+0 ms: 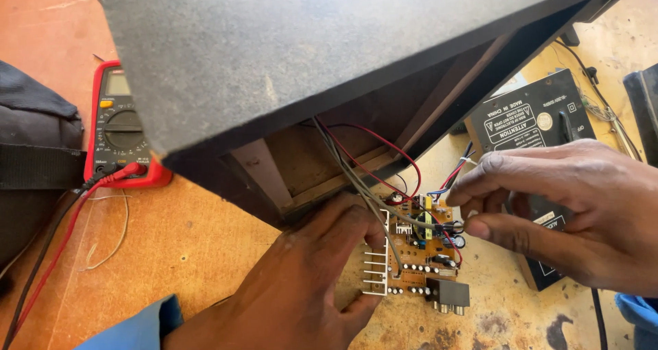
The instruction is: The person opens a black speaker enclosure and connects several wires from the speaker to a circuit board. They plug in connectors and adjust wire positions on the board while a multimeter and tools remain on the workbench.
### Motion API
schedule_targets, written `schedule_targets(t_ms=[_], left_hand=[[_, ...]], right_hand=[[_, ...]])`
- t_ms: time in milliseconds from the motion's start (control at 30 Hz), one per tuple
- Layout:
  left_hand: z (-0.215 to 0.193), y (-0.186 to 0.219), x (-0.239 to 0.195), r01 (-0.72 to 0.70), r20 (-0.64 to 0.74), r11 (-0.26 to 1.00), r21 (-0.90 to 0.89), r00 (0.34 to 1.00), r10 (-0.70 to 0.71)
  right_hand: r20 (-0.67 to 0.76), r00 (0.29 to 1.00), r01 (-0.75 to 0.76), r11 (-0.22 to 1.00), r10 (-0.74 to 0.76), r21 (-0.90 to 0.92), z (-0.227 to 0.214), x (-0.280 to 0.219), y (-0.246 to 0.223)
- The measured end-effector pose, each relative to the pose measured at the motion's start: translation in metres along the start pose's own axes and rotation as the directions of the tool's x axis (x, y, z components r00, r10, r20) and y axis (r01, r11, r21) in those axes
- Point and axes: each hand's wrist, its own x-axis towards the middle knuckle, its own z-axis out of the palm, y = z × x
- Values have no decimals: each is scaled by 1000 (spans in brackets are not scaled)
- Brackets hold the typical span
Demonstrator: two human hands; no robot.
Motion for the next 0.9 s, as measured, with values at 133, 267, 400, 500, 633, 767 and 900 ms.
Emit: schedule_targets(t_ms=[133, 267, 400, 500, 633, 767, 900], left_hand=[[-1, -1, 0, -43, 0, 999, 16, 999, 43], [-1, -1, 0, -74, -8, 997, 16, 997, 75], [2, -1, 0, -73, -14, 997, 17, 997, 73], [-1, 0, -1, -78, 5, 997, 12, 997, 78], [-3, 6, -3, -52, 28, 999, 12, 998, 51], [-3, 8, -7, 5, 51, 999, 42, 999, -7], [-7, 11, -9, -17, 40, 1000, 26, 999, 15]], right_hand=[[-61, 992, 114, 987, -107, 116, -2, -2, -11], [-67, 983, 182, 968, -173, 174, -2, -3, -17], [-90, 980, 194, 964, -180, 183, 0, -3, -12], [-44, 994, 106, 982, -100, 157, 0, -1, -9], [19, 998, 59, 988, -62, 140, -4, 2, -9], [99, 987, -132, 990, 128, 39, -5, 2, -8], [52, 974, -217, 974, 220, -60, -11, 3, -14]])
